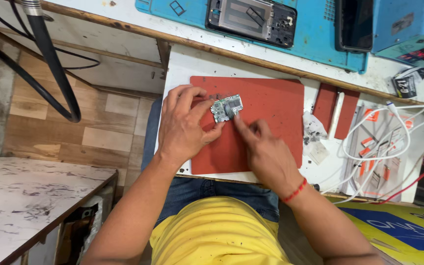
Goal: The person uses a purple plastic tool to scrape and clean a small circuit board on a red mat. Then, the person uses a hot air gun to apply heat to the circuit board while holding it steady with the other hand.
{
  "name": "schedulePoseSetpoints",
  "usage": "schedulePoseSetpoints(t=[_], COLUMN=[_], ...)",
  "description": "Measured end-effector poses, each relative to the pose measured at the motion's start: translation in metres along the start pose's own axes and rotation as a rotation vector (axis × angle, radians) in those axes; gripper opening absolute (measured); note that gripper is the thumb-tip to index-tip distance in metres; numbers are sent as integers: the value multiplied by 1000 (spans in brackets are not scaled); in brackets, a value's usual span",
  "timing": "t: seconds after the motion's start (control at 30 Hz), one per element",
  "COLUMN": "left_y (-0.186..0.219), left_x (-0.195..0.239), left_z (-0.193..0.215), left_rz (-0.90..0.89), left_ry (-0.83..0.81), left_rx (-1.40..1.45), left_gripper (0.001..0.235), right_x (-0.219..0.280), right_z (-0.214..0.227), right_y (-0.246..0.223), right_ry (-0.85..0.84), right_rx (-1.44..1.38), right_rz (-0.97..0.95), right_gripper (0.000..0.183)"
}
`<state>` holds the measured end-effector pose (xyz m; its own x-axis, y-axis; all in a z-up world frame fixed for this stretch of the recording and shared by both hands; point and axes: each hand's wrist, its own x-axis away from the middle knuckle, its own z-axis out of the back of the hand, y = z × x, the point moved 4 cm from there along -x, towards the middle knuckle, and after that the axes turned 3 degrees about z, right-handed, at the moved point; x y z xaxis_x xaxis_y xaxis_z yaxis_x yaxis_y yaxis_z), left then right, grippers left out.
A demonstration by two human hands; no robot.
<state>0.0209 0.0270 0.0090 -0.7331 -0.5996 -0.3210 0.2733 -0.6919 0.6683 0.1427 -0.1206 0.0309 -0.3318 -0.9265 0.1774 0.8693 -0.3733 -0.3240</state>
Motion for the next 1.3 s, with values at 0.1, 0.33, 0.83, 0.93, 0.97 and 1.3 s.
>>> schedulePoseSetpoints(t=[0.1,0.33,0.83,0.93,0.97,1.3], left_y=[2,2,-1,-1,-3,1], left_x=[2,1,2,4,2,-1], left_z=[0,-3,-6,-10,-7,-2], left_rz=[-9,21,61,64,60,69], left_ry=[4,-3,-1,7,13,-27], left_rx=[-5,0,3,20,15,7], left_gripper=[46,46,46,48,49,49], right_x=[0,-4,-7,-8,-8,-5], right_z=[2,0,-6,1,0,-6], right_y=[4,-2,-6,-3,-9,-9], right_ry=[138,88,86,120,88,45], right_rx=[-11,-4,-17,-11,-10,-35], right_rz=[15,84,87,23,88,43], right_gripper=[64,64,62,59,62,62])
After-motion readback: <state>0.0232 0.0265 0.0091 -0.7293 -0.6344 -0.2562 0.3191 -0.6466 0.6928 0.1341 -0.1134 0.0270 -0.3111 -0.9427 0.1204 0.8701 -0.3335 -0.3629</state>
